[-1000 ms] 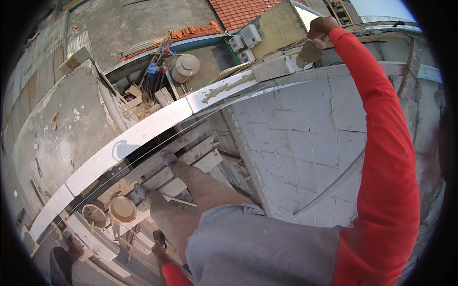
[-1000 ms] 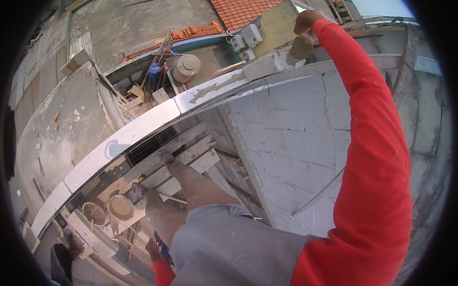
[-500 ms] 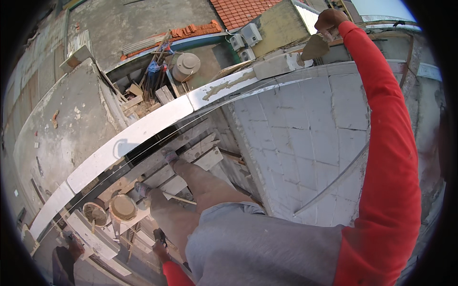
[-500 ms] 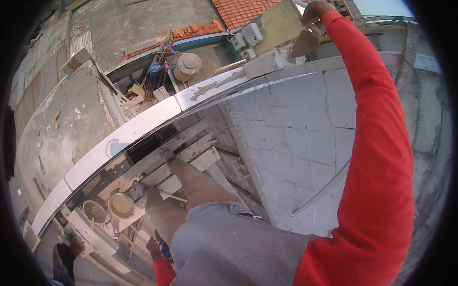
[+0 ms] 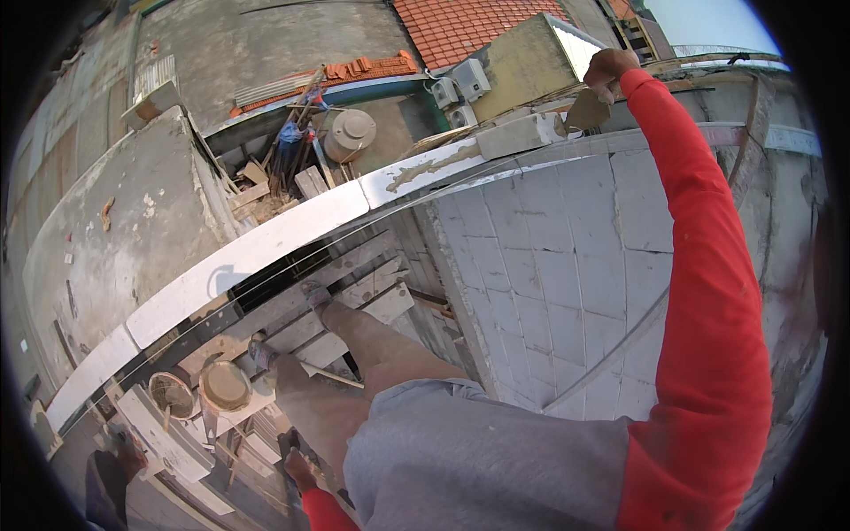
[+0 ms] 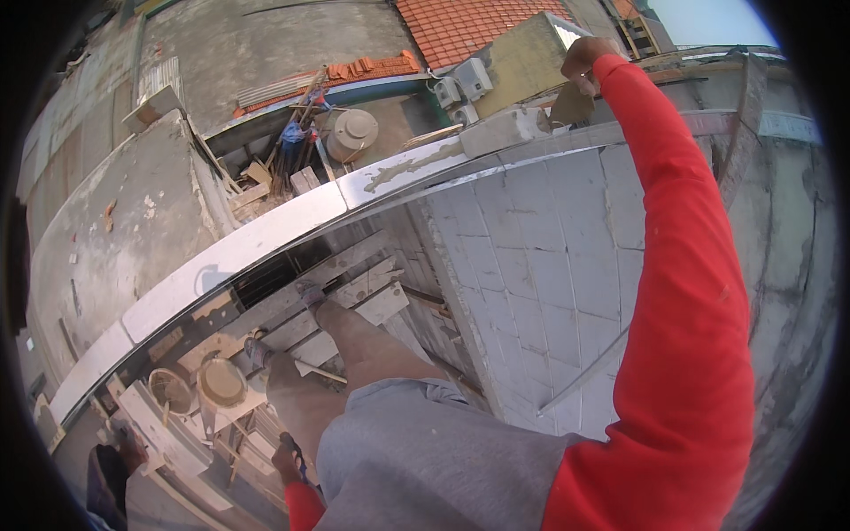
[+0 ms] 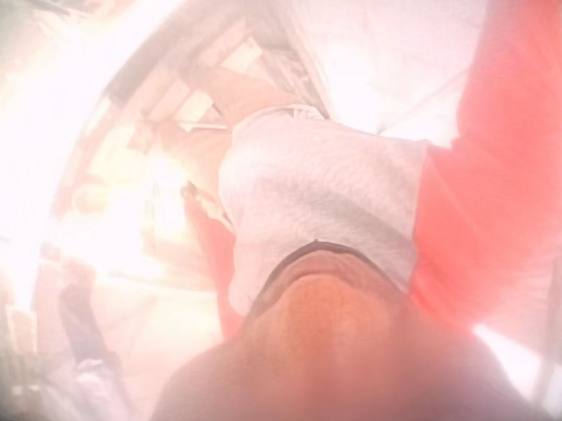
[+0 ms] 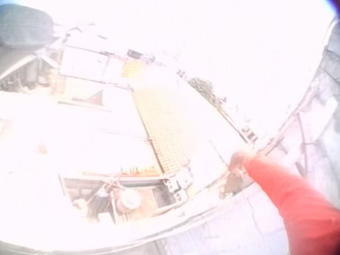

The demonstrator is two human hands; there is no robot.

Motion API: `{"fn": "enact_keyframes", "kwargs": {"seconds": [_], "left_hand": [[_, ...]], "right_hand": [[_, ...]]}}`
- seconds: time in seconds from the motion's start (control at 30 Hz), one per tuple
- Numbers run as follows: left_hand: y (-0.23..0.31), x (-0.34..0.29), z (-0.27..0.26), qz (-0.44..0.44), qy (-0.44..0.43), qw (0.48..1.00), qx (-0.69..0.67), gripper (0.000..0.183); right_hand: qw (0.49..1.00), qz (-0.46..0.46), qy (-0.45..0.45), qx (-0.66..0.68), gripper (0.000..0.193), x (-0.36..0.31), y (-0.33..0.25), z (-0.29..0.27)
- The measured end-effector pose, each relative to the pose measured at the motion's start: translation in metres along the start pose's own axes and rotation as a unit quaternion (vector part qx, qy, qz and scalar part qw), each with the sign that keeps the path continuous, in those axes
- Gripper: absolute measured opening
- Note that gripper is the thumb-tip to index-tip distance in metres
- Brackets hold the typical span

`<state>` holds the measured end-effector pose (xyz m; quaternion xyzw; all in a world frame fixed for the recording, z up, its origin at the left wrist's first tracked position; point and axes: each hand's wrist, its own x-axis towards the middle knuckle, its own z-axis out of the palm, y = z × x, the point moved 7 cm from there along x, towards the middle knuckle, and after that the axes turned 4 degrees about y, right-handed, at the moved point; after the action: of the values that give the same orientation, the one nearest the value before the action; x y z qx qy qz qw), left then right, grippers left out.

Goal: The person applies mortar to a wall using a trowel and then positions and presses white rectangular wall panels into place along the wall edge. The person repeatedly scoops mortar, spreads it, and aligns panels while standing on wooden scaffolding.

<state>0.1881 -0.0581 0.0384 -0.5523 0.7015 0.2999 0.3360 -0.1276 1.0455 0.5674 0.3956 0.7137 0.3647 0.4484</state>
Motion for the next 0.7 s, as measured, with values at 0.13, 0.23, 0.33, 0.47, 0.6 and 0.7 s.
{"fn": "enact_keyframes", "kwargs": {"seconds": [0.13,0.23,0.33,0.47,0.6,0.7], "left_hand": [[0.009,0.004,0.001,0.006,-0.058,0.997,0.041,0.034],[0.011,0.014,-0.001,-0.010,-0.088,0.993,0.083,0.033],[0.019,0.025,-0.001,0.027,-0.084,0.993,0.077,0.028],[0.038,0.042,0.019,0.193,-0.114,0.936,0.271,0.013],[0.054,0.041,0.057,0.500,0.000,0.732,0.464,0.023],[0.021,0.062,0.070,0.220,0.019,0.971,0.088,0.035]], "right_hand": [[1.000,0.000,0.012,0.025,0.028,-0.004,-0.010,0.012],[0.999,0.013,0.036,0.031,0.026,-0.016,-0.005,0.004],[0.998,0.032,0.057,0.023,0.028,-0.036,0.017,-0.017],[0.993,0.052,0.109,0.007,0.028,-0.064,0.050,-0.063],[0.966,-0.098,0.193,0.145,0.021,-0.088,0.059,-0.116],[0.860,-0.267,0.167,0.400,0.038,-0.128,0.038,-0.145]]}}
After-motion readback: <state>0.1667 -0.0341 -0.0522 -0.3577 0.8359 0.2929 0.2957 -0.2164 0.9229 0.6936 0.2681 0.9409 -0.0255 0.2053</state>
